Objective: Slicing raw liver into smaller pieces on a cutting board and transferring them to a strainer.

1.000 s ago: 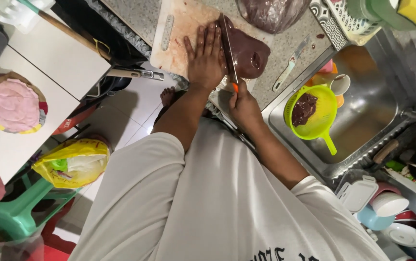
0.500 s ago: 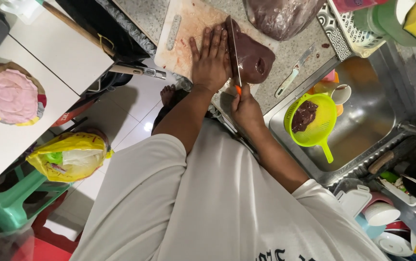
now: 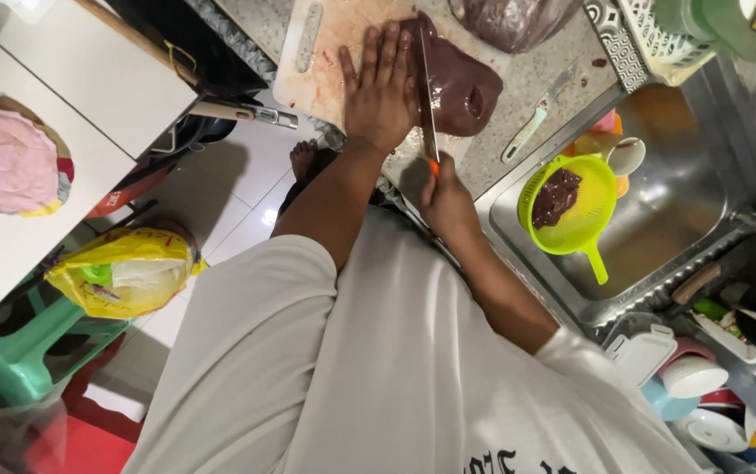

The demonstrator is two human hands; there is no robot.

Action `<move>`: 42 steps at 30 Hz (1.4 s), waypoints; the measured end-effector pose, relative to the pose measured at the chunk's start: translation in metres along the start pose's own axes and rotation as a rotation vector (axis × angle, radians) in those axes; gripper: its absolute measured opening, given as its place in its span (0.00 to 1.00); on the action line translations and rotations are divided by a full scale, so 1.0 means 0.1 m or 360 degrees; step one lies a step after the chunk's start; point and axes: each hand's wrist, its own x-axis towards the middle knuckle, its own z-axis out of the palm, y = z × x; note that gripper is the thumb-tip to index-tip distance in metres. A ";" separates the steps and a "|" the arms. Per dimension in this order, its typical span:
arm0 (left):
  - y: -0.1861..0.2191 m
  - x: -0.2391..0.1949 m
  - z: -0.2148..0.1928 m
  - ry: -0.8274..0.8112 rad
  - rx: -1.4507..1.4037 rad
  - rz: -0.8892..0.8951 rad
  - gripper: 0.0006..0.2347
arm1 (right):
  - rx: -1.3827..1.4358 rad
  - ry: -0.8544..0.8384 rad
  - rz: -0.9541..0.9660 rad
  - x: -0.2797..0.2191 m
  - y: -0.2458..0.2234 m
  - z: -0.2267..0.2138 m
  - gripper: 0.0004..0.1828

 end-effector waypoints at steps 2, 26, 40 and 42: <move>-0.01 0.01 0.03 0.0032 0.0005 0.0003 0.27 | -0.0005 -0.0012 0.0027 0.13 0.01 0.05 0.22; -0.04 0.09 0.15 0.0244 0.0001 -0.0046 0.27 | -0.0047 -0.0018 0.0277 -0.29 0.11 0.16 0.14; -0.48 0.71 0.07 0.0679 -0.0286 0.0196 0.31 | -0.0255 -0.0343 0.0712 -1.13 -0.24 -0.52 0.15; -0.26 0.57 -0.38 0.0022 -0.0033 0.0281 0.23 | -0.0176 -0.0285 0.0835 -1.11 -0.35 -0.44 0.15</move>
